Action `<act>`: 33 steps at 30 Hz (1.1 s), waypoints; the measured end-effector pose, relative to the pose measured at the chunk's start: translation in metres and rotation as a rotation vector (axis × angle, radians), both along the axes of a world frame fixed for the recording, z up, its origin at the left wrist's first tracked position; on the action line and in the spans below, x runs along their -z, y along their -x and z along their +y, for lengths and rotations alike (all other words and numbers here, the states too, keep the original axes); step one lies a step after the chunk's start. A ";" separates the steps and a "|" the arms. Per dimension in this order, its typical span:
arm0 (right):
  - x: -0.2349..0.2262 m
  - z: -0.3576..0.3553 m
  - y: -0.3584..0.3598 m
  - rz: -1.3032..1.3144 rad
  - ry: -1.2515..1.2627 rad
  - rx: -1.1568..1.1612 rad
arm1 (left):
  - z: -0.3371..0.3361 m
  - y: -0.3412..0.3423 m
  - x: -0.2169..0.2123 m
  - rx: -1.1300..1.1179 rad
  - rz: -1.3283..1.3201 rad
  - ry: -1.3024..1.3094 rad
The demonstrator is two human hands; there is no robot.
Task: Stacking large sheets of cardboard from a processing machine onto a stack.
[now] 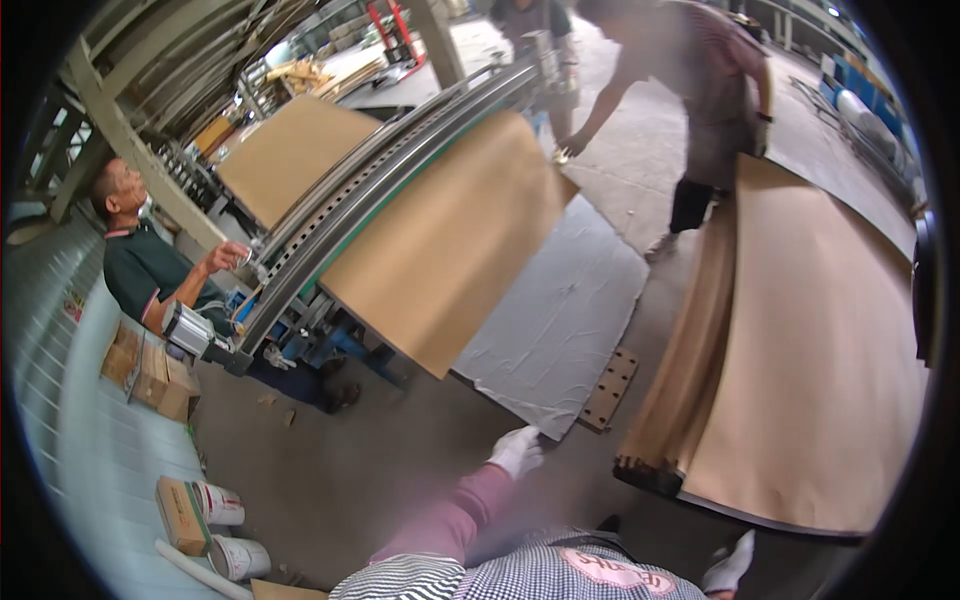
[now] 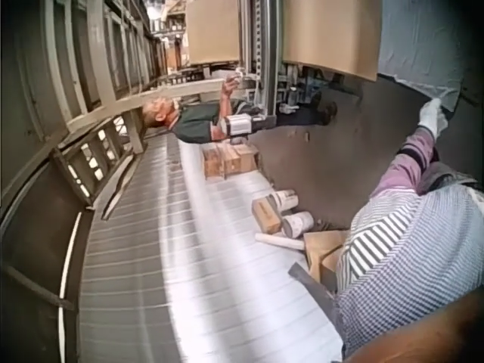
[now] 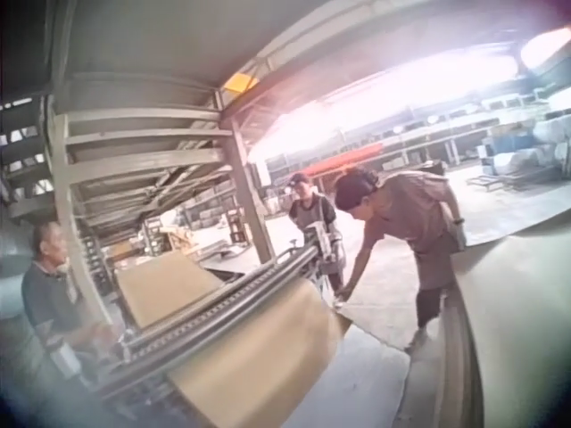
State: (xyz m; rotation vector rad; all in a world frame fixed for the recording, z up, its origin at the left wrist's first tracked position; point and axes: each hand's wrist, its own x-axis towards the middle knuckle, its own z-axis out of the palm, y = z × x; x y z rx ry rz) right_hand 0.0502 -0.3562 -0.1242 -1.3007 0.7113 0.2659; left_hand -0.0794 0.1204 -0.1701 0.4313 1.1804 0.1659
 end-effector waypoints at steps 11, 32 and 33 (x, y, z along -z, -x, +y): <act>0.073 0.332 0.109 0.598 0.392 -1.016 | 0.369 0.144 0.215 -0.307 0.330 -0.666; 0.419 0.456 -0.015 0.180 -0.270 -0.595 | 0.396 0.126 0.299 -0.358 -0.143 -0.545; 0.436 0.426 -0.018 -0.018 -0.052 -0.927 | 0.393 0.114 0.301 -0.342 -0.177 -0.538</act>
